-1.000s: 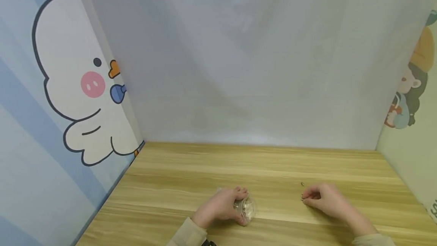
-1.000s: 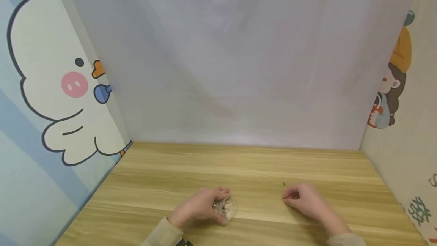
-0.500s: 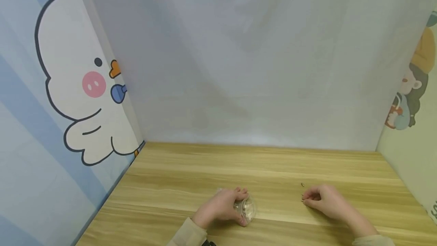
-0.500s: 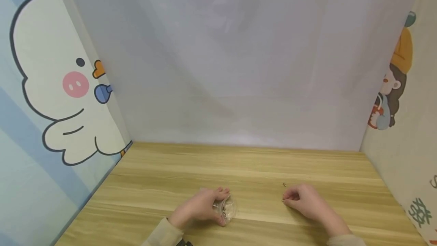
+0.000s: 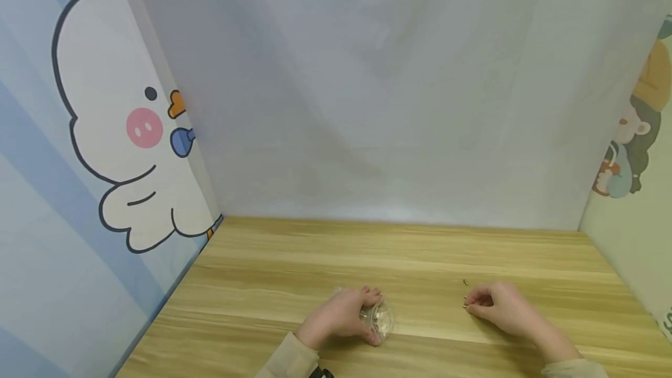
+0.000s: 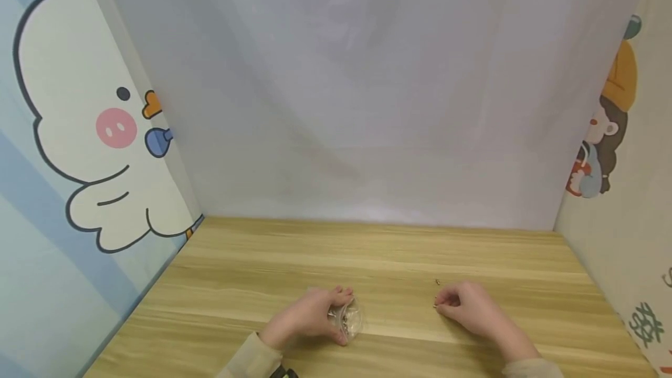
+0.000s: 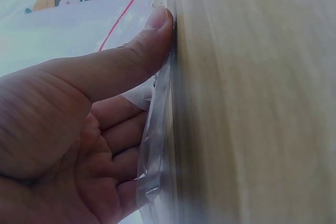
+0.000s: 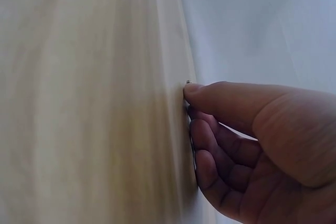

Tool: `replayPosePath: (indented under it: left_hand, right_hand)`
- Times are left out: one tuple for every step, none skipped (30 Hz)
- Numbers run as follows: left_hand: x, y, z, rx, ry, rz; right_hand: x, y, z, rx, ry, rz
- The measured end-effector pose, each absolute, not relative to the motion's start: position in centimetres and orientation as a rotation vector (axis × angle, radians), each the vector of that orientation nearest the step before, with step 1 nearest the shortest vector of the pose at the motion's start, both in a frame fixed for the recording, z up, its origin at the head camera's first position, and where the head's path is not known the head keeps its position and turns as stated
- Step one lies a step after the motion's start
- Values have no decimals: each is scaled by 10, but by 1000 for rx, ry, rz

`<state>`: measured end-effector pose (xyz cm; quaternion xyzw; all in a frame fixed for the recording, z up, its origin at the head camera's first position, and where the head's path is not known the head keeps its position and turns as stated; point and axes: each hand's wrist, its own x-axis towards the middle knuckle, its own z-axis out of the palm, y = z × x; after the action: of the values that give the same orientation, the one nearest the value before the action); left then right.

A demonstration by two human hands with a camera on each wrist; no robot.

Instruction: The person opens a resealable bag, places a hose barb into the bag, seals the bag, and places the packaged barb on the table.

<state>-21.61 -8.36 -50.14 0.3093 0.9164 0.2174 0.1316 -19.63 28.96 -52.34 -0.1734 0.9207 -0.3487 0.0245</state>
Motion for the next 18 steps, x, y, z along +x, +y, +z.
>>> replayPosePath:
  left_hand:
    - [-216,-84,-502,896,2660,632]
    - [-217,-84,-502,895,2659,632]
    - [-217,-84,-503,894,2659,633]
    - [-217,-84,-503,896,2660,633]
    - [-217,-83,-503,899,2660,632]
    - [-217,-83,-503,903,2662,632]
    - [-217,-83,-503,903,2664,626]
    - [-217,-83,-504,904,2666,623]
    - [-217,-83,-504,903,2668,619]
    - [-217,-83,-505,904,2668,618]
    - [-217,-83,-505,901,2666,620]
    - [-217,-83,-505,901,2667,621]
    - [-217,-84,-505,897,2666,623]
    - [-217,-84,-505,899,2666,626]
    - [-217,-84,-505,901,2666,628]
    - [-217,-84,-505,904,2666,631]
    - [-217,-84,-505,905,2668,629]
    - [-217,-83,-505,910,2671,625]
  right_hand:
    - [-197,289,-524,-539,2851,-1078]
    - [-197,289,-524,-541,2853,-1077]
    - [-197,289,-525,-545,2857,-1074]
    - [-197,289,-525,-549,2860,-1072]
    - [-197,289,-525,-553,2859,-1072]
    - [-197,288,-525,-560,2859,-1071]
    - [-197,288,-525,-566,2859,-1070]
    - [-197,288,-526,-568,2856,-1074]
    - [-196,287,-526,-569,2852,-1077]
    - [-196,286,-526,-576,2849,-1080]
    - [-196,285,-525,-581,2845,-1083]
    - [-196,284,-525,-588,2843,-1086]
    - [-195,283,-524,-589,2835,-1094]
    - [-195,281,-524,-589,2829,-1100]
    - [-195,278,-523,-597,2826,-1101]
    - [-194,276,-522,-608,2819,-1107]
    - [-194,273,-521,-613,2809,-1117]
    - [-194,270,-520,-622,2798,-1128]
